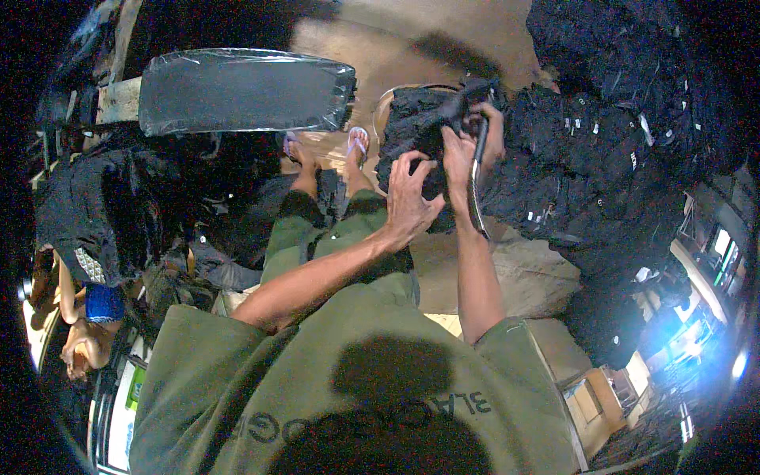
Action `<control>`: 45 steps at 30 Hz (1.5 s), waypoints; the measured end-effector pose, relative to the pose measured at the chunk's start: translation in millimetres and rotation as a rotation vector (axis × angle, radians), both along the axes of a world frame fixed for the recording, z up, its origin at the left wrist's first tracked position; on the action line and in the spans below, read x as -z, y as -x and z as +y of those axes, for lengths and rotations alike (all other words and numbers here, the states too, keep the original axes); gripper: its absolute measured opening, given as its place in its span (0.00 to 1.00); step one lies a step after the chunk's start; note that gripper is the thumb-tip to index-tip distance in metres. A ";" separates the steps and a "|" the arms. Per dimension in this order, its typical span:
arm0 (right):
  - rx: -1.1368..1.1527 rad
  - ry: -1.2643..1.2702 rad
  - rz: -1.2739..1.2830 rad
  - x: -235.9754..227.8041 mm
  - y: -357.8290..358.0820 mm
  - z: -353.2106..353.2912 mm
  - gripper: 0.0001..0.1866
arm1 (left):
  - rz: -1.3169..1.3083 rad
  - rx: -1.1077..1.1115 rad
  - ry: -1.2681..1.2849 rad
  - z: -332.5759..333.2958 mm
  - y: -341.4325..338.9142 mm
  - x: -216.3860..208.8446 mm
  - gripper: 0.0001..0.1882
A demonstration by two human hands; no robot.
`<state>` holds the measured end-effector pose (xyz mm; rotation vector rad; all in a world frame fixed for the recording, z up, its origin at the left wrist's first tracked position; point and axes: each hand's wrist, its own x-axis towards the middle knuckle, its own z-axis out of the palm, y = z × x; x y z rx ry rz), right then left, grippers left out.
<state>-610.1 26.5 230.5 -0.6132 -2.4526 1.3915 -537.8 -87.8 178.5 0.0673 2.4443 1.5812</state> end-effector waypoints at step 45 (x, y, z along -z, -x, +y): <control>-0.376 -0.162 0.158 49.6 141.2 -230.7 0.28 | -0.093 -0.031 0.613 -394.8 267.5 -27.6 0.40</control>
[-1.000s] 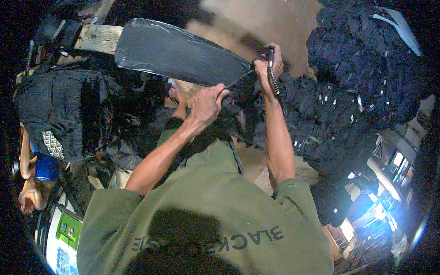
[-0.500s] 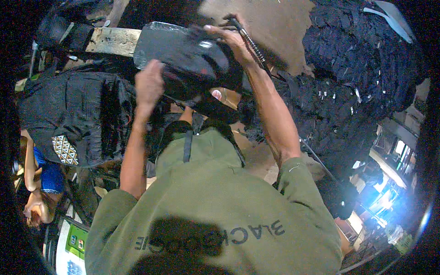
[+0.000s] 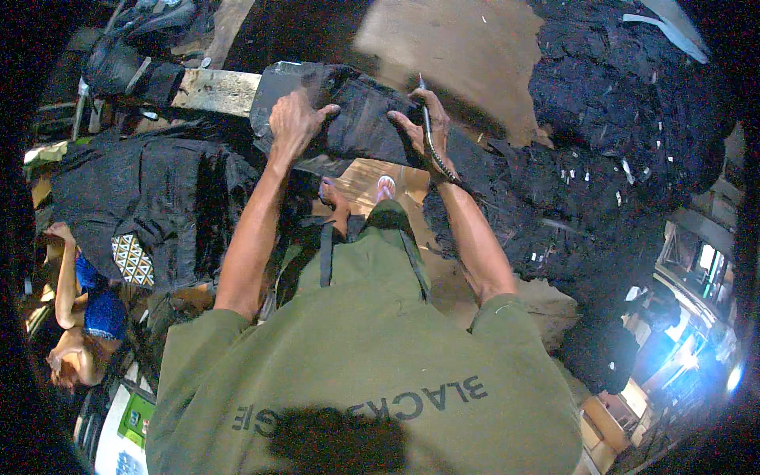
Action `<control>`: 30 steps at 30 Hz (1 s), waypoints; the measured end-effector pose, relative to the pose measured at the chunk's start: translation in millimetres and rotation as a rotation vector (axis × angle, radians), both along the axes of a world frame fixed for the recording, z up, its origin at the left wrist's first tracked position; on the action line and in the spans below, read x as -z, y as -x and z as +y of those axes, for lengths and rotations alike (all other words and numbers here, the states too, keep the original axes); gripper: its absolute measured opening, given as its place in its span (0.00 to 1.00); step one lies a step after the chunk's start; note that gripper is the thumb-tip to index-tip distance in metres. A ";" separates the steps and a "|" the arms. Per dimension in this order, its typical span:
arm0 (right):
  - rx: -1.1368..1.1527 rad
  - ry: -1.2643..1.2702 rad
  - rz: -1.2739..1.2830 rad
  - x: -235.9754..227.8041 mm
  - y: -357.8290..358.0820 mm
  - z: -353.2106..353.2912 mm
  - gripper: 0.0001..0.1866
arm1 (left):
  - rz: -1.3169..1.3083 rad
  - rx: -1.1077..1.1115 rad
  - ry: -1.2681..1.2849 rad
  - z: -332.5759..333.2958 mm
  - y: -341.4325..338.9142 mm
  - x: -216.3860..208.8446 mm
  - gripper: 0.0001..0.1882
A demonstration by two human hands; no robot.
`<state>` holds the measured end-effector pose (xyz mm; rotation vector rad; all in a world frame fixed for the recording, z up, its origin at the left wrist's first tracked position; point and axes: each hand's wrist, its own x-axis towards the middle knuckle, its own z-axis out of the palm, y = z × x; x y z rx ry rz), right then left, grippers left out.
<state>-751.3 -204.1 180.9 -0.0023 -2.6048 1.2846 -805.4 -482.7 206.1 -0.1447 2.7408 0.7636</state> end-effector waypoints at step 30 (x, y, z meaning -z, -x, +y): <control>-0.204 0.111 0.237 21.2 71.8 -14.7 0.23 | -0.034 -0.330 -0.483 12.4 8.3 -27.2 0.58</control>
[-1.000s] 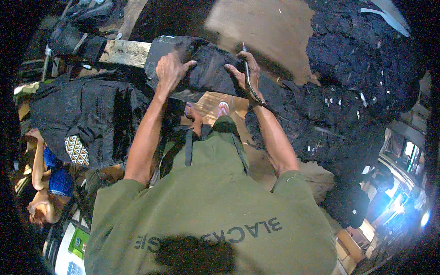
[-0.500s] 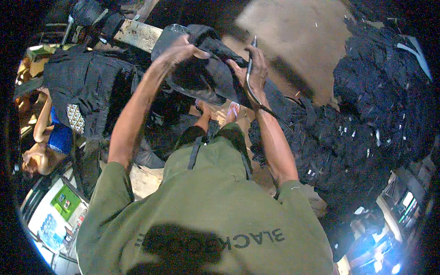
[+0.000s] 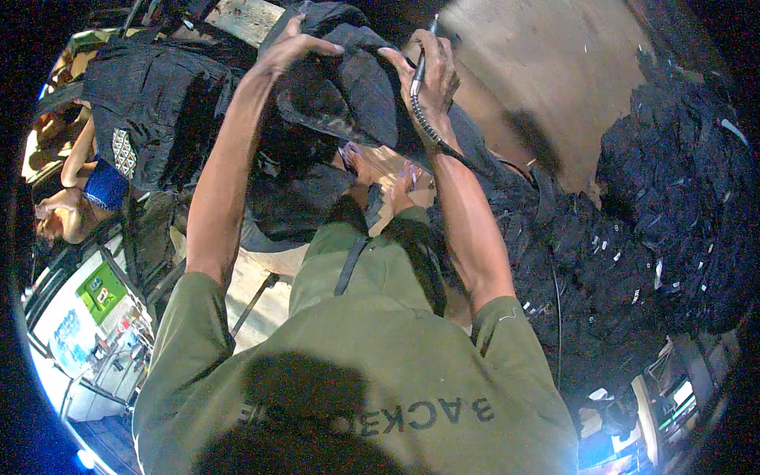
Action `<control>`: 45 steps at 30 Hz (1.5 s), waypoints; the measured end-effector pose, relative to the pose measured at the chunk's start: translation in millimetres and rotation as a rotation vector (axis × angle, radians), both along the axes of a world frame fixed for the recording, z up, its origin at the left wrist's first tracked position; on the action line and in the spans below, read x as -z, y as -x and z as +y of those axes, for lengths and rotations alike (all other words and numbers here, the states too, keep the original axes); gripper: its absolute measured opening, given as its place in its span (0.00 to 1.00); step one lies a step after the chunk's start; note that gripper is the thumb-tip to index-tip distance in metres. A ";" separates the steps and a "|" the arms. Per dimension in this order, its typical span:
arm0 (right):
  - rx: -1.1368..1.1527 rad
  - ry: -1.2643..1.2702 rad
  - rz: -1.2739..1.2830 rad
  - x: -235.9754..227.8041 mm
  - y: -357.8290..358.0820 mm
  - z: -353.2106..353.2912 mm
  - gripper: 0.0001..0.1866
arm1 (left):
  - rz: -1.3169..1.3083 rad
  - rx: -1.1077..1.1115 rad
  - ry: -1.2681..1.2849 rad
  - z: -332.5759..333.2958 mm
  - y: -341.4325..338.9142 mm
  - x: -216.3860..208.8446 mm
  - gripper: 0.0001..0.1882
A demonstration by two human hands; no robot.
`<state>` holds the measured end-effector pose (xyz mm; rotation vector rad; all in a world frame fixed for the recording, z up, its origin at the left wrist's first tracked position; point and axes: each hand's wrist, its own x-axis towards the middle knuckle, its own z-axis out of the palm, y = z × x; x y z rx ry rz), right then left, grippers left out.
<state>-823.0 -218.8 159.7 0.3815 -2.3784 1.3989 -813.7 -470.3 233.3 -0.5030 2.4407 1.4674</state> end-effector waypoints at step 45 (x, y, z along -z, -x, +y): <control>-0.475 -0.144 0.047 -3.8 -19.3 20.5 0.16 | 0.540 0.372 0.680 16.5 23.7 64.9 0.47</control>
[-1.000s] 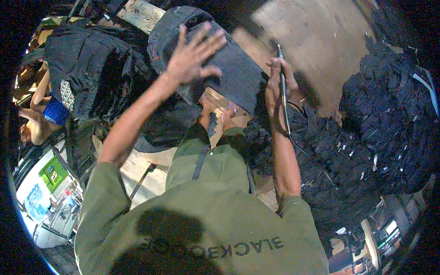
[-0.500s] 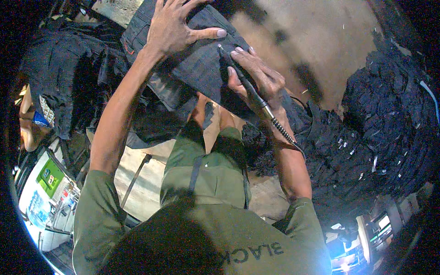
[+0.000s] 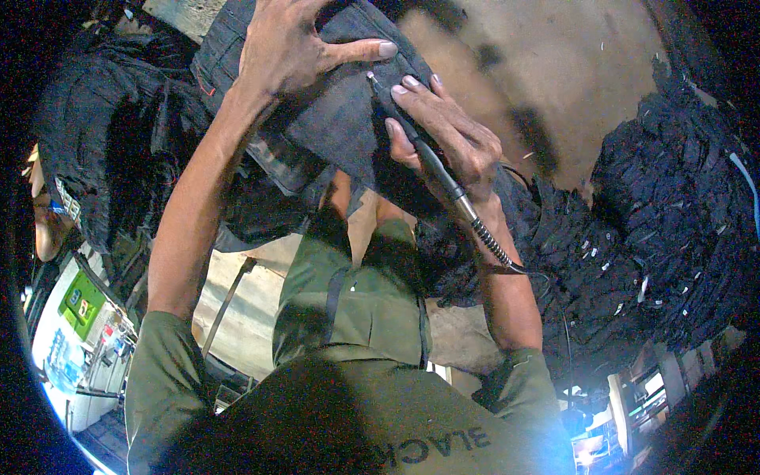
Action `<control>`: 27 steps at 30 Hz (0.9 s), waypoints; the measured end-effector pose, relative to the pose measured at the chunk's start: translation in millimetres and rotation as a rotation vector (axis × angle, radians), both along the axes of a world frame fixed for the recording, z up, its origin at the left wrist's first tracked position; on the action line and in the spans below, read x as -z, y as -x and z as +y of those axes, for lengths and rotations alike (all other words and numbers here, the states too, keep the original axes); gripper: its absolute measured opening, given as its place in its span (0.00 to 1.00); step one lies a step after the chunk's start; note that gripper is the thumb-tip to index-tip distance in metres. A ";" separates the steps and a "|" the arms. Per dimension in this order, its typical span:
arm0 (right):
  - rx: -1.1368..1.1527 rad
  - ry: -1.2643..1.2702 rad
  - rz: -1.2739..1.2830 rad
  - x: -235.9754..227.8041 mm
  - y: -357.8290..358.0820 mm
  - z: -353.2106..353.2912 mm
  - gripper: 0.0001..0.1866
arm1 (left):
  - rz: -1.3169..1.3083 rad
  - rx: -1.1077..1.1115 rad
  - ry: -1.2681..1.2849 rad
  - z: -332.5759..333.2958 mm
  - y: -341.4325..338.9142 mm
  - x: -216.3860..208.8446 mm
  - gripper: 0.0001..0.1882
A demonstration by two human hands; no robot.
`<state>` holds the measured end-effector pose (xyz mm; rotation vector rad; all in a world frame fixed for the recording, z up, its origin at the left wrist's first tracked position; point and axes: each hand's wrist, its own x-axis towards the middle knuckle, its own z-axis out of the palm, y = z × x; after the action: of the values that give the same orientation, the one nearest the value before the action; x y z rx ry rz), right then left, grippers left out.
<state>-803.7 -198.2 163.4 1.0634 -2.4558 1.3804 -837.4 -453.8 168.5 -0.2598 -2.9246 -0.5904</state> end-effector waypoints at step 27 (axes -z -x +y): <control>0.055 -0.025 0.021 3.7 -8.7 7.7 0.16 | 0.021 -0.025 0.017 2.0 -0.1 2.5 0.46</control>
<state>-795.0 -190.5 159.7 1.0016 -2.4741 1.3194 -837.3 -451.8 166.0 -0.2289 -2.9098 -0.5562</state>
